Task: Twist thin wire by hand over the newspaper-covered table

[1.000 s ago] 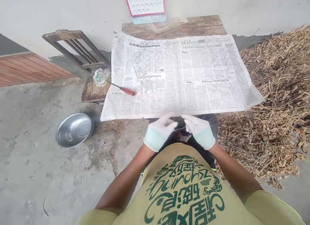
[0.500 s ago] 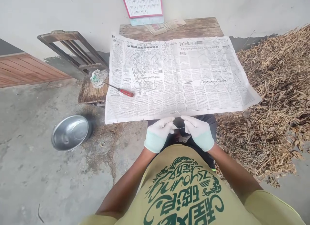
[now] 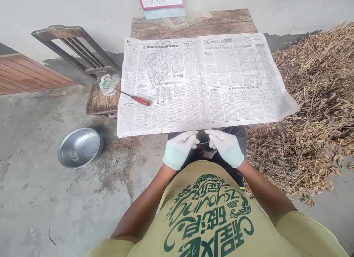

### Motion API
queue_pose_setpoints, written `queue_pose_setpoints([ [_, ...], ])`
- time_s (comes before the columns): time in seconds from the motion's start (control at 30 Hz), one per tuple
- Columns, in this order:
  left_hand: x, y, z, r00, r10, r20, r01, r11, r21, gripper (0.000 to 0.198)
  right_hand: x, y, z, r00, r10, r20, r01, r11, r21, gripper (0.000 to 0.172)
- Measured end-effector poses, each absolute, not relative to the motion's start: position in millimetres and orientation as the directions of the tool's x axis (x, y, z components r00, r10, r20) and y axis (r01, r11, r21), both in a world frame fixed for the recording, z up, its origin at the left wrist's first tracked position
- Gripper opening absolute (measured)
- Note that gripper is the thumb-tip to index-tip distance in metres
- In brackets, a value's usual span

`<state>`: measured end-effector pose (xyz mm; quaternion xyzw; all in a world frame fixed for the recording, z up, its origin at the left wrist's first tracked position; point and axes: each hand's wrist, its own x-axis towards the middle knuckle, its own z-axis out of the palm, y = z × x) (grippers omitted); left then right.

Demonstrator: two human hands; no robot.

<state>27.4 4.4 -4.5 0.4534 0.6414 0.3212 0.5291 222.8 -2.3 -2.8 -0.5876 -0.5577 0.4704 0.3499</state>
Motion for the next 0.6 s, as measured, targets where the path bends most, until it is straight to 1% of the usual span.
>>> queue_pose_setpoints([
  [0.13,26.1,4.1,-4.6,0.008,0.922,-0.387,0.228,0.375,0.899,0.034,224.8,-1.6,-1.3,-0.075,0.977,-0.201,0.293,-0.171,-0.941,0.034],
  [0.33,25.0,3.2,0.8,0.076,0.955,-0.286,0.294,0.252,0.922,0.046,228.8,-0.1,-1.8,-0.086,0.976,-0.202,0.275,-0.171,-0.946,0.032],
  [0.4,25.5,3.5,1.1,0.087,0.946,-0.313,0.289,0.277,0.916,0.046,228.7,-0.2,-2.9,-0.078,0.979,-0.19,0.268,-0.163,-0.949,0.032],
  [0.53,28.4,4.0,-2.5,0.073,0.901,-0.428,0.265,0.396,0.879,0.038,226.5,-0.9,-8.2,-0.06,0.978,-0.198,0.261,-0.176,-0.949,0.031],
  [0.6,29.3,4.3,-4.3,0.062,0.893,-0.445,0.262,0.416,0.871,0.035,226.0,-0.6,-12.1,-0.067,0.979,-0.195,0.288,-0.168,-0.943,0.03],
])
